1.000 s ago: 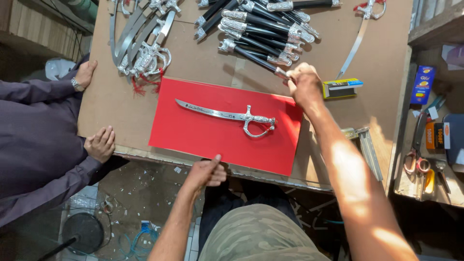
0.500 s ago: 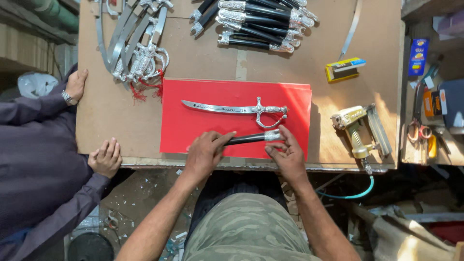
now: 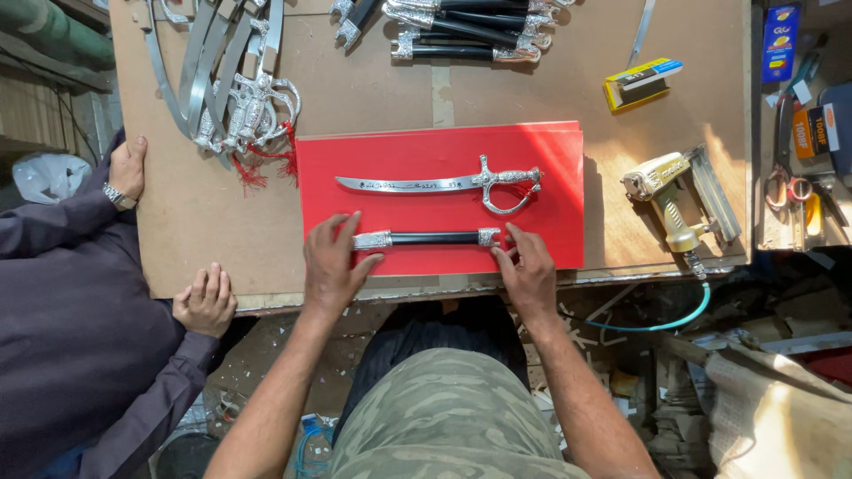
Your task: The person places a decorative sword and its scabbard onto red cardboard sheets, then uses a pneumatic nail gun to fasten them. The person repeats this process for multiple swords, aligning each blade and scabbard before nailing them to the board.
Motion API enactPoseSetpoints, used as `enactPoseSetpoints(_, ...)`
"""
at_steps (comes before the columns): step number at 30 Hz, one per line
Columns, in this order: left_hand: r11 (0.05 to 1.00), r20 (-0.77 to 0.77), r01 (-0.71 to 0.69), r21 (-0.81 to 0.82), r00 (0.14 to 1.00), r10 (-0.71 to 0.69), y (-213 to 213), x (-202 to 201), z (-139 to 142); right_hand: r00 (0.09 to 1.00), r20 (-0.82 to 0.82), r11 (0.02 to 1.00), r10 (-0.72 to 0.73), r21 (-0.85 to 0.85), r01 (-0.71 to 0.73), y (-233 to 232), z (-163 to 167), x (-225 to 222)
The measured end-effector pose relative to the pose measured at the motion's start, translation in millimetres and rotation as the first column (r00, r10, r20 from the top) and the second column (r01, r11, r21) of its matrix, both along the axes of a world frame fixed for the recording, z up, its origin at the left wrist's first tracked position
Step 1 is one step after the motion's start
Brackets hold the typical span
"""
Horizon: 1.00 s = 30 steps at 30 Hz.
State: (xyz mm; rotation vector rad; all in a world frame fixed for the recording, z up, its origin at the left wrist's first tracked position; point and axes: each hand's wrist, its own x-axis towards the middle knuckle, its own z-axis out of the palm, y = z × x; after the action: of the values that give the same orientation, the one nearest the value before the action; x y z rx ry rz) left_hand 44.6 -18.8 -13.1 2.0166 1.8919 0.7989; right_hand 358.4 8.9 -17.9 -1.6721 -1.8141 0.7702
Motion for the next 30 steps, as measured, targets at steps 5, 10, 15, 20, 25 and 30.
enactPoseSetpoints(5,0.994,0.158,-0.057,-0.094,0.985,0.072,-9,-22,-9,1.000,0.015,0.995,0.027,0.098,-0.029,2,-2,1)
enactPoseSetpoints(10,0.990,0.294,-0.045,-0.136,0.952,0.084,-6,-19,-12,0.999,-0.025,0.996,0.024,0.084,-0.022,8,3,3)
enactPoseSetpoints(15,0.951,0.916,-0.009,-0.310,0.264,0.301,-5,0,15,0.984,-0.161,0.996,0.074,0.070,-0.063,-6,35,4)
enactPoseSetpoints(20,0.928,0.930,-0.295,-0.225,-0.348,0.115,22,17,60,0.955,-0.222,0.980,0.196,0.056,-0.189,-40,99,-21)
enactPoseSetpoints(25,0.915,0.938,-0.361,-0.177,-0.343,0.046,50,34,129,0.863,-0.478,0.975,0.162,0.210,-0.067,-58,151,-62)
enactPoseSetpoints(30,0.964,0.909,-0.216,-0.155,-0.412,0.054,37,58,183,0.633,-0.766,0.775,-0.112,-0.466,-0.426,-76,168,-60)
